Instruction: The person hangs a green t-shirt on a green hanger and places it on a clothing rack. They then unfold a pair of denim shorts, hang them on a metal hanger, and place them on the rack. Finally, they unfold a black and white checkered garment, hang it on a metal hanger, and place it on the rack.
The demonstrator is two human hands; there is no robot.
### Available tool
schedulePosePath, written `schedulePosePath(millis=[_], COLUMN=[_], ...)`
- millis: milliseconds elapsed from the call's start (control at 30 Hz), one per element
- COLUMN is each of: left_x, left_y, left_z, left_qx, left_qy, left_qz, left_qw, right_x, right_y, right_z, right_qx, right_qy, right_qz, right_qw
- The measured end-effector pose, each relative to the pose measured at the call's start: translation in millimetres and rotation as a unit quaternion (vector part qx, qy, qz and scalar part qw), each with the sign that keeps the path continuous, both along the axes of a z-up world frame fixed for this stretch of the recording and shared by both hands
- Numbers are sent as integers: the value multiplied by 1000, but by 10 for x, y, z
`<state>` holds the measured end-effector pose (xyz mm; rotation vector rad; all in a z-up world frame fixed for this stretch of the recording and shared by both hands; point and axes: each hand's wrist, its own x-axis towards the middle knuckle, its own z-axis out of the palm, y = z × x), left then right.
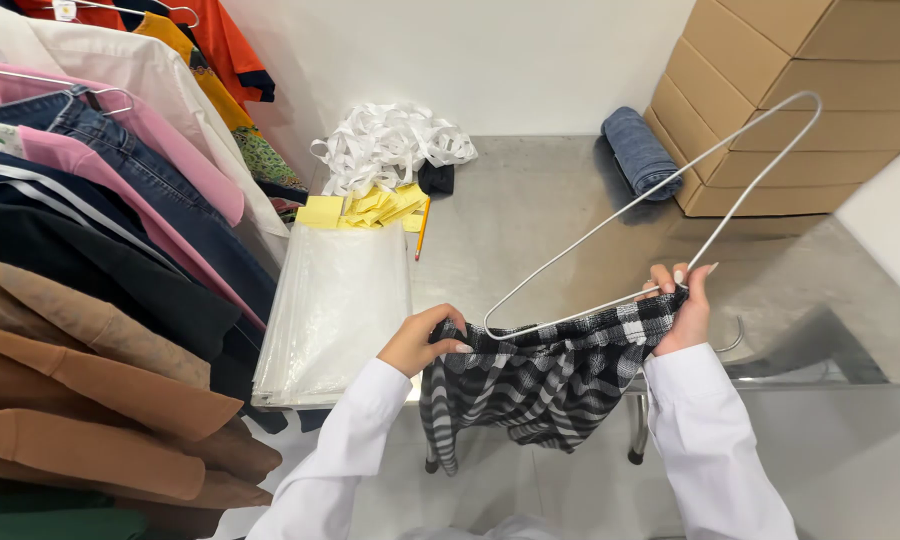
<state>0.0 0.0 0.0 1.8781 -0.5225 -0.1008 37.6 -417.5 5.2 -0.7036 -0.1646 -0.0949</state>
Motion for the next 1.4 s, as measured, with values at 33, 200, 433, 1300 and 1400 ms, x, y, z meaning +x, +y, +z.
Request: schedulePosePath(millis=[33, 200, 433, 1300, 1400], left_x=[-8, -113, -127, -90, -49], left_y=[17, 92, 162, 178, 237], left_z=[-14, 112, 73, 59, 44], left_qx=[1, 63, 70, -65, 18], left_qy=[0, 19, 19, 18, 10], left_qz=[2, -20, -32, -74, -65], left_qw=[1000, 998, 997, 995, 998], right_x=[1, 21, 51, 194, 254], right_y=[41, 104, 273, 190, 212], right_z=[27, 77, 212, 100, 127], right_qx=[1, -69, -73, -59, -30], right_qy=[0, -22, -42, -65, -72], right_qz=[2, -29, 29, 98, 105], right_qw=[1000, 997, 996, 991, 991])
